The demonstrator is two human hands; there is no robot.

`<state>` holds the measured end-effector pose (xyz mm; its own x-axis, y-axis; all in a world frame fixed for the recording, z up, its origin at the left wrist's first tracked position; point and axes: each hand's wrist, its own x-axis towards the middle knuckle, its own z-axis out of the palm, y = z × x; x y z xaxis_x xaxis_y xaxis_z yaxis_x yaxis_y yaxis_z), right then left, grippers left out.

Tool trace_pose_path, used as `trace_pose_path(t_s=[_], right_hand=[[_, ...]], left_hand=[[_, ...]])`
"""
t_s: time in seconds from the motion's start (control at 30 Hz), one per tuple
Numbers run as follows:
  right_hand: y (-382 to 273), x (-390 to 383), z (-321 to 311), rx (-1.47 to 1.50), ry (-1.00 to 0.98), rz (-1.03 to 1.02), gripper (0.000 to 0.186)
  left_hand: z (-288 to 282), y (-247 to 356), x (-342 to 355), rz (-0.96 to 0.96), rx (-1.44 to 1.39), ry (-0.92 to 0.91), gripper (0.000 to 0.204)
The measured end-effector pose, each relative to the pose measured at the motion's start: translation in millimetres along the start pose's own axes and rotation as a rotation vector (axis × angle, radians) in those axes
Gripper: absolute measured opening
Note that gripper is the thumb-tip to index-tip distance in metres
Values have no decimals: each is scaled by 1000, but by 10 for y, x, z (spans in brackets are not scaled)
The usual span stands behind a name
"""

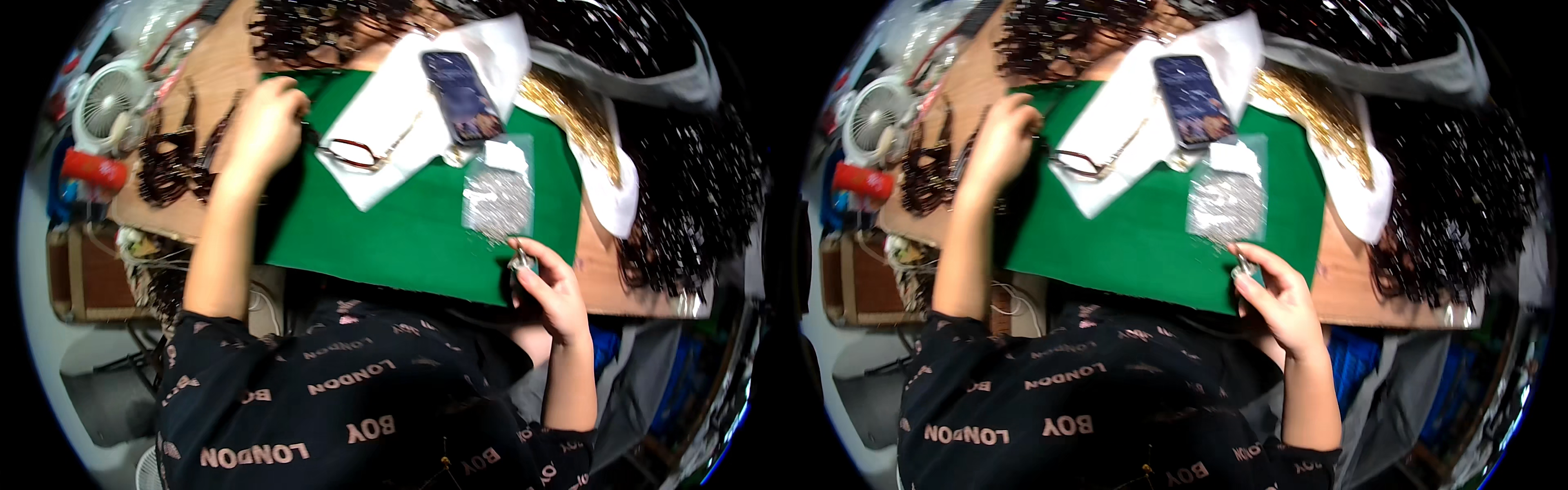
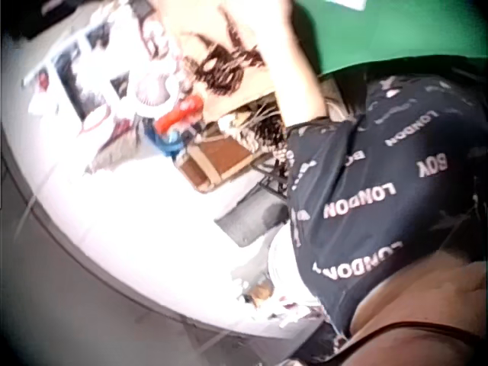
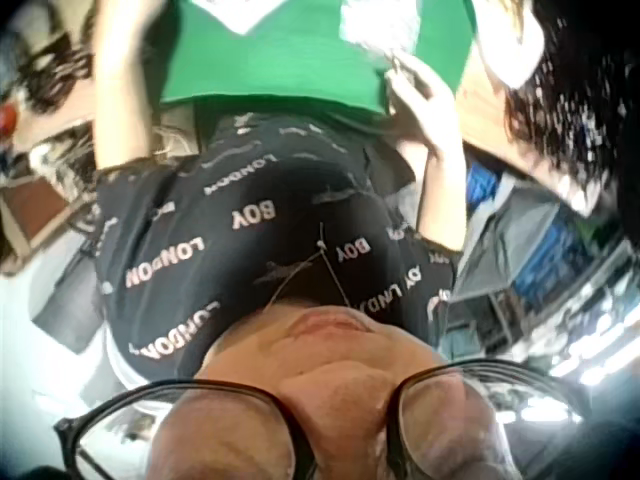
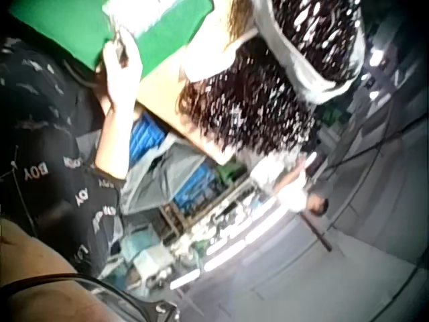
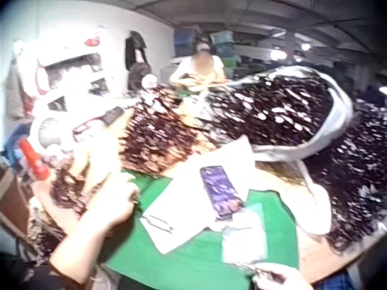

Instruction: The person repeatedly picks up eyeglasses from a pile, uses a screwdriver to tighten screws on the frames, and places them back on the table. The process is repeated for multiple pairs of glasses.

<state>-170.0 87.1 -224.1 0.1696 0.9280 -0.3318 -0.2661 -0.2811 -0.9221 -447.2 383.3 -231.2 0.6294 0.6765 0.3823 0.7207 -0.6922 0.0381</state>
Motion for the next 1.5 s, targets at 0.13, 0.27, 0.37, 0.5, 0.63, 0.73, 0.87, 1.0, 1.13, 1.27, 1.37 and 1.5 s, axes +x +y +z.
trace_pose_path(t_s=[0.13,0.27,0.37,0.5,0.63,0.73,0.87,1.0,1.13,1.27,1.37,1.5], right_hand=[[-94,-103,58,-941,128,-258,33],[-133,-147,247,-1114,84,-194,34],[-113,-120,310,-1185,97,-164,32],[-108,-65,361,-1287,86,-181,31],[-94,-54,338,-1324,93,-191,30],[-120,-66,320,-1323,88,-179,29],[-118,-59,347,-1313,96,-160,30],[-94,-83,358,-1381,131,-143,30],[-68,-75,351,-1293,102,-194,31],[-247,-91,362,-247,-151,232,33],[-250,-109,388,233,-327,371,39],[-304,-45,537,295,-279,471,37]], left_hand=[[-401,315,85,72,-445,202,15],[-744,419,16,133,-571,493,18],[-852,388,-40,274,-553,670,16],[-1025,357,-145,153,-608,886,32],[-1097,346,-197,-235,-1027,528,45],[-1055,412,-379,-361,-1208,541,32],[-1092,622,-350,96,-2032,326,25],[-902,748,-321,160,-2553,-53,18],[-499,1188,-514,-68,-2824,-337,32],[-134,1588,-757,-618,-2976,-774,37],[81,1667,-837,-539,-3022,-837,40],[228,1712,-875,-519,-2991,-916,39]])
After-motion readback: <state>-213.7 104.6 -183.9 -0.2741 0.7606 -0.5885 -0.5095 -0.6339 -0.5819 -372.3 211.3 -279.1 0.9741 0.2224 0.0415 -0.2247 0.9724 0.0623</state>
